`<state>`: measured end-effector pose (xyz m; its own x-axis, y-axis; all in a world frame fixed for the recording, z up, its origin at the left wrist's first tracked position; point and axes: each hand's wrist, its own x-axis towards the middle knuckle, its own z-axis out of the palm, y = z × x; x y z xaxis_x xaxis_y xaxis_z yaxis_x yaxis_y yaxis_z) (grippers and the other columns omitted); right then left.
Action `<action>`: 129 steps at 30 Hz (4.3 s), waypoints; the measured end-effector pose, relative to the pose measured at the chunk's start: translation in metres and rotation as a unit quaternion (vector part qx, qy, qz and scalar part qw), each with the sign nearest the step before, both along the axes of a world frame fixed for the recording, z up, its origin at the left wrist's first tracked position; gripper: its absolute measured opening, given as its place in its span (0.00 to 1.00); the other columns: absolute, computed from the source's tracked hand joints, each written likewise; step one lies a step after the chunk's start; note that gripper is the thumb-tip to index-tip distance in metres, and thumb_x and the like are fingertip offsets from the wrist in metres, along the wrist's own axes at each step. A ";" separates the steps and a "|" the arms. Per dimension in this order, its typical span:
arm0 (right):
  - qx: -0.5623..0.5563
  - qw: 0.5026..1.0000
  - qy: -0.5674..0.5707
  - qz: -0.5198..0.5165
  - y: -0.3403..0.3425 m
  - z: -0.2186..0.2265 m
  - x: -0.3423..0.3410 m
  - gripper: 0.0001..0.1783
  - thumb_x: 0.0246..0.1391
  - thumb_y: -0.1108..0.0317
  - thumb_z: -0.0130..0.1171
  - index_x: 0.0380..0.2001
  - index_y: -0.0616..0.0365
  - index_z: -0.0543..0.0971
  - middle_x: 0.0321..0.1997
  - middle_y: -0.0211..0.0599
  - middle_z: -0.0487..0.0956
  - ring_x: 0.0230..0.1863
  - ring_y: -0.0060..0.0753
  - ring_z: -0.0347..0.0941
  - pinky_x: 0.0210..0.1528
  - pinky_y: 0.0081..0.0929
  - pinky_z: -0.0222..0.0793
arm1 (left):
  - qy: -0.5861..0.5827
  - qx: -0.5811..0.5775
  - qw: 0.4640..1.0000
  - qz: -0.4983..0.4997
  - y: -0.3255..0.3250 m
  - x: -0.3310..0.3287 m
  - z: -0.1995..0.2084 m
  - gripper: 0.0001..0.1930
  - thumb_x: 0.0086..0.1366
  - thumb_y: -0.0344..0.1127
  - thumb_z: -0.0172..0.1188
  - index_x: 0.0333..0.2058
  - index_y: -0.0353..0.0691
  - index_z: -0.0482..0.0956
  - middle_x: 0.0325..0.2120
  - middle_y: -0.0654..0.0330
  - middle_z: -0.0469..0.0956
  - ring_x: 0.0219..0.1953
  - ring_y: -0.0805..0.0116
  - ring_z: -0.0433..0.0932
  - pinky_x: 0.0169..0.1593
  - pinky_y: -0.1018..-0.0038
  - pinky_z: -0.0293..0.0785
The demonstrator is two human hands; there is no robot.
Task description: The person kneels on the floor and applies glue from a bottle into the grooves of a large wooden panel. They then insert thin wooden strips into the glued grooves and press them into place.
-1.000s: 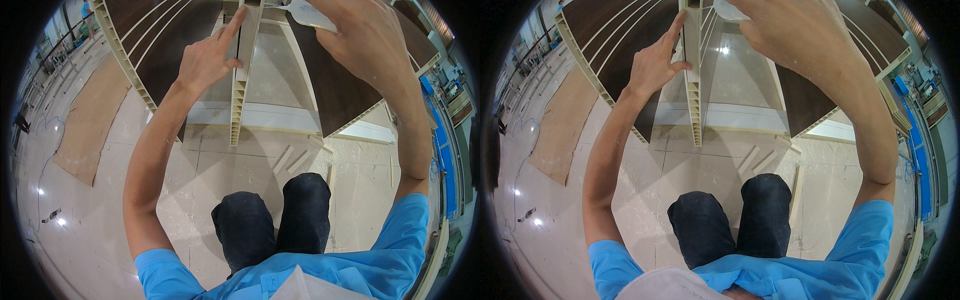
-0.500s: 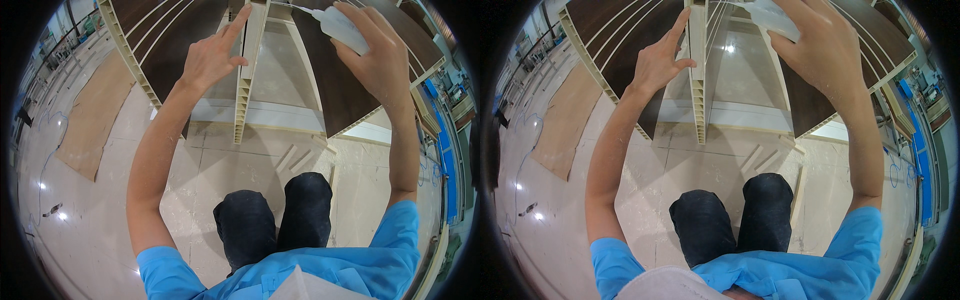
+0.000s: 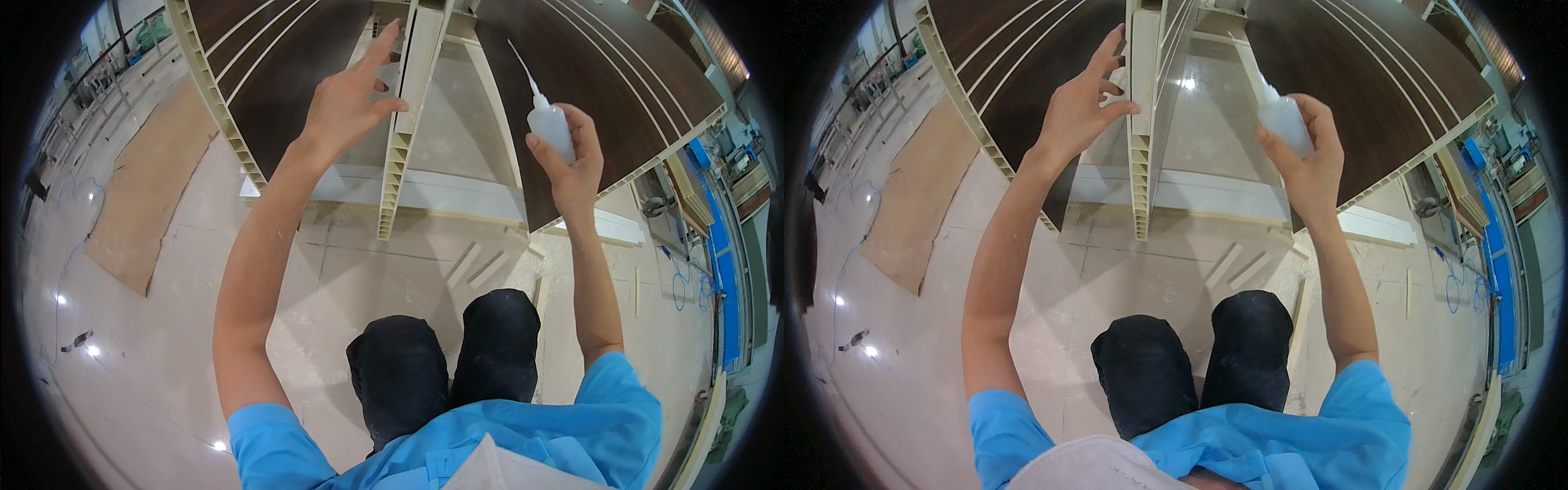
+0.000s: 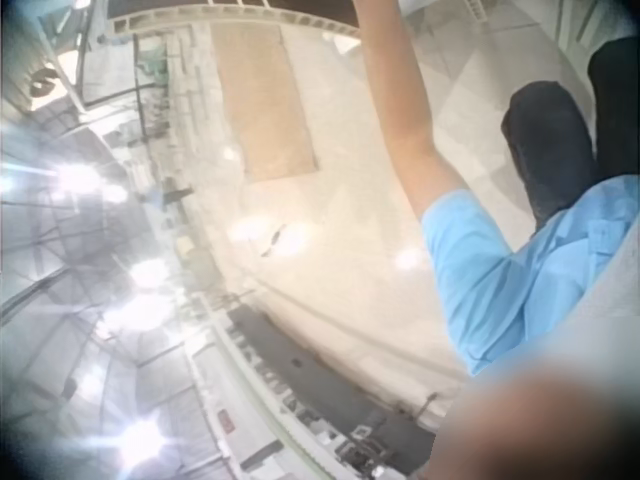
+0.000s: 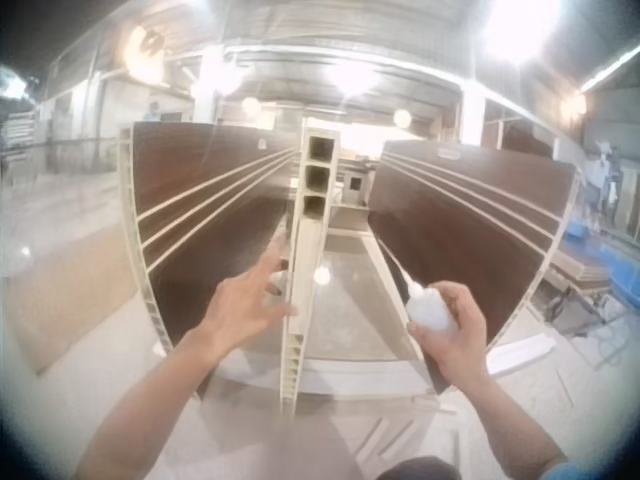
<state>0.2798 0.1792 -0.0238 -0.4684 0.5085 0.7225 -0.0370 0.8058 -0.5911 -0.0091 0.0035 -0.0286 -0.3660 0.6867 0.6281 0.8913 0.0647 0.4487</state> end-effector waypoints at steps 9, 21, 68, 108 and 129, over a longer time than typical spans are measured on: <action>-0.026 0.999 0.004 0.030 0.006 -0.028 -0.006 0.29 0.59 0.71 0.76 0.61 0.60 0.76 0.55 0.37 0.82 0.54 0.30 0.79 0.62 0.32 0.74 | 0.144 0.030 0.988 0.036 0.001 0.002 0.006 0.63 0.53 0.45 0.82 0.82 0.74 0.49 0.68 0.61 0.79 0.53 0.58 0.88 0.53 0.60 0.87; -0.018 0.936 -0.037 0.349 -0.032 0.010 -0.075 0.34 0.55 0.75 0.66 0.62 0.52 0.61 0.80 0.60 0.67 0.52 0.33 0.81 0.60 0.36 0.78 | 0.175 0.032 0.983 0.055 0.000 0.004 0.008 0.63 0.53 0.41 0.83 0.81 0.75 0.52 0.63 0.64 0.83 0.52 0.56 0.89 0.51 0.61 0.88; 0.003 0.957 -0.067 0.281 -0.039 0.004 -0.103 0.34 0.50 0.70 0.66 0.57 0.53 0.61 0.81 0.57 0.69 0.62 0.51 0.79 0.64 0.40 0.74 | -0.069 0.328 0.942 0.010 0.018 0.032 -0.066 0.20 0.66 0.20 0.68 0.56 0.39 0.86 0.46 0.56 0.86 0.38 0.69 0.84 0.46 0.72 0.82; -0.161 0.951 0.092 0.248 0.011 -0.070 -0.047 0.33 0.54 0.69 0.65 0.60 0.53 0.61 0.82 0.64 0.64 0.47 0.38 0.86 0.45 0.29 0.80 | -0.058 0.300 0.952 0.029 0.021 0.063 -0.027 0.13 0.73 0.24 0.66 0.54 0.30 0.88 0.45 0.51 0.88 0.40 0.66 0.88 0.44 0.72 0.85; -0.116 0.968 0.096 0.201 0.024 -0.076 -0.029 0.36 0.61 0.69 0.77 0.65 0.56 0.65 0.70 0.49 0.76 0.64 0.35 0.76 0.67 0.38 0.72 | -0.306 0.301 0.902 0.036 0.026 0.047 0.001 0.04 0.65 0.24 0.75 0.37 0.36 0.88 0.29 0.68 0.85 0.32 0.82 0.79 0.39 0.80 0.76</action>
